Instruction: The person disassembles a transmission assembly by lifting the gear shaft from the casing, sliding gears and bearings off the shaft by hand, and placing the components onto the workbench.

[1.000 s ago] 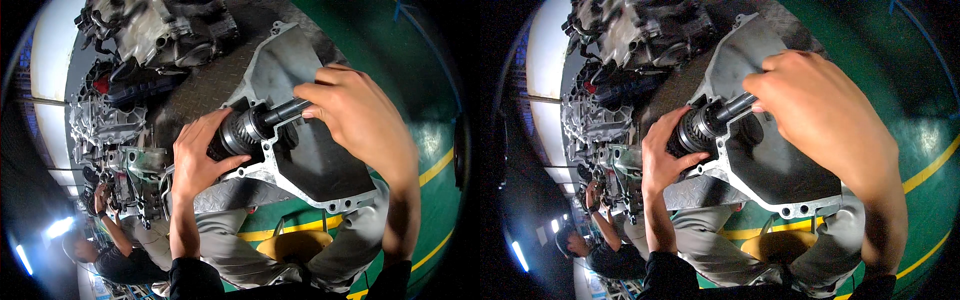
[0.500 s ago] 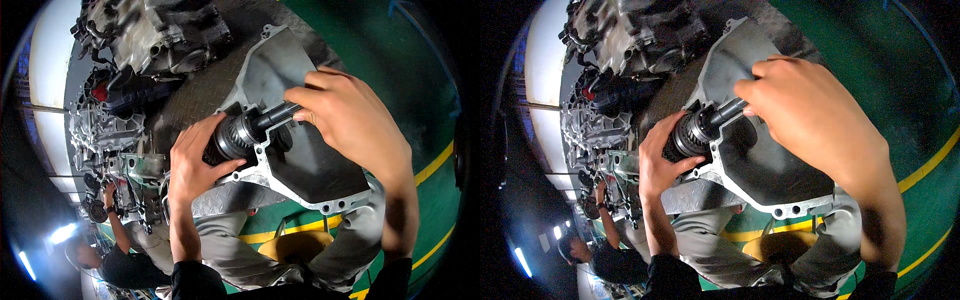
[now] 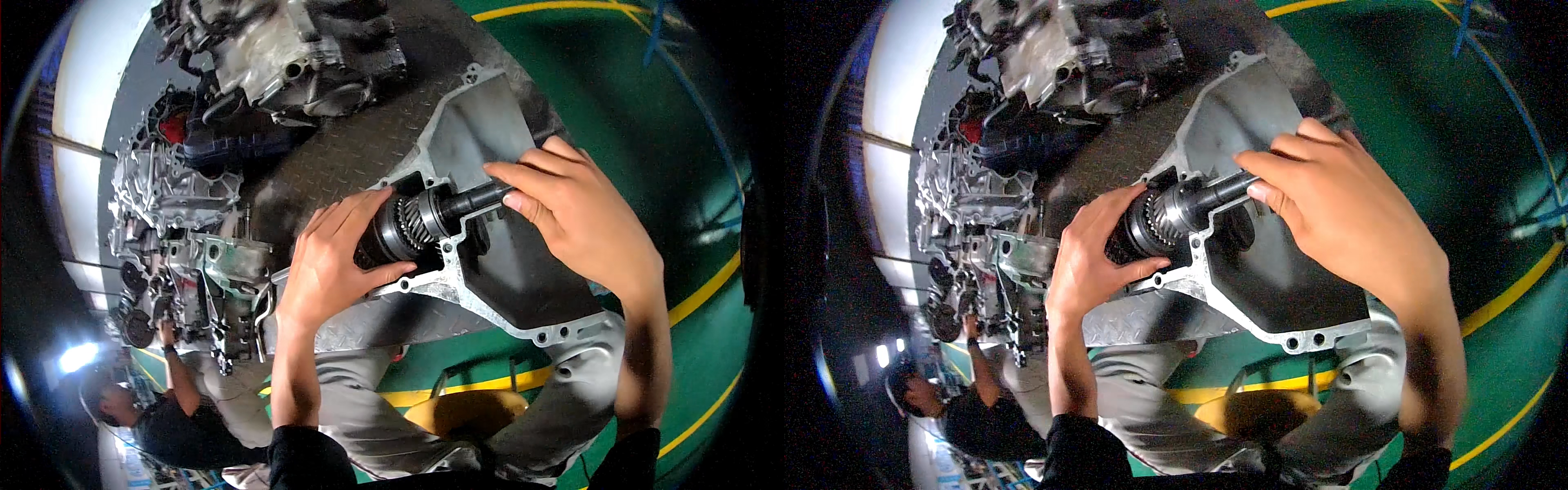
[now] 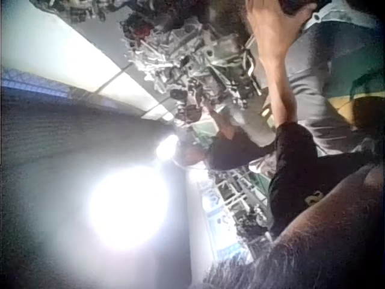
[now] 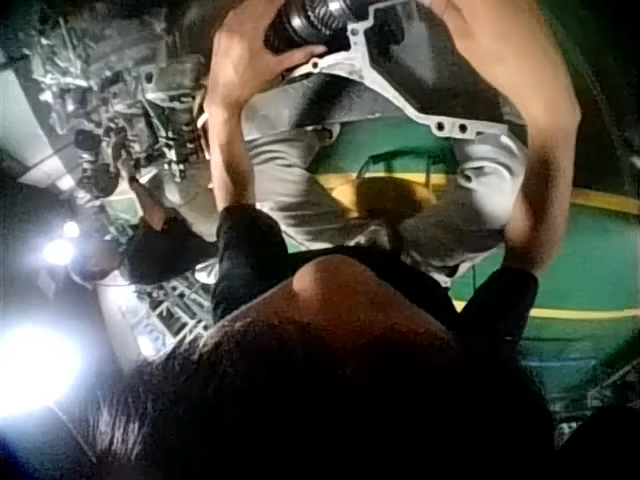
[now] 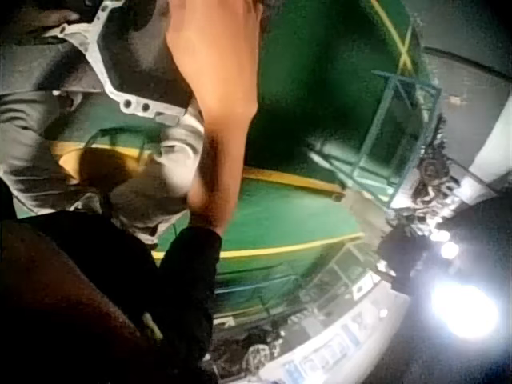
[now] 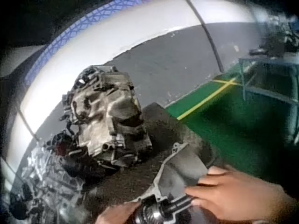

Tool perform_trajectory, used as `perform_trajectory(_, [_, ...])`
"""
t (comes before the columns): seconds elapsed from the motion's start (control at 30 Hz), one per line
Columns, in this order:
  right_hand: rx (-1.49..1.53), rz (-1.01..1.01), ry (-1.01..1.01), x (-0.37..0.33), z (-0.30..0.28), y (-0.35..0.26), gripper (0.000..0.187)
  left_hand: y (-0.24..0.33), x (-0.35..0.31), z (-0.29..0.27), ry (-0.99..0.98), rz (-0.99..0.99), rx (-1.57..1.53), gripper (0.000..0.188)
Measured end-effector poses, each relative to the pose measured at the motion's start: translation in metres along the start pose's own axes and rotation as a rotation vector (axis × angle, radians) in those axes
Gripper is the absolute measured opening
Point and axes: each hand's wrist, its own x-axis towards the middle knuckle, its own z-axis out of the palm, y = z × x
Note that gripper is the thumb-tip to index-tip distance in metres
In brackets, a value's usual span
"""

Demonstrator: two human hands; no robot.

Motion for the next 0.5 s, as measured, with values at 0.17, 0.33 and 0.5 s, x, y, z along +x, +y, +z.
perform_trajectory(0.17, [0.065,-0.006,-0.072,0.008,0.003,-0.001,0.025,-0.012,-0.023,-0.015,0.085,-0.142,-0.063,0.077])
perform_trajectory(0.33, [0.074,0.054,-0.089,0.016,0.007,-0.009,0.021,-0.073,-0.073,-0.007,0.361,-0.485,-0.288,0.045])
perform_trajectory(0.5, [0.056,0.094,-0.162,0.022,0.004,-0.006,0.023,-0.07,-0.09,0.006,0.28,-0.812,-0.246,0.04])
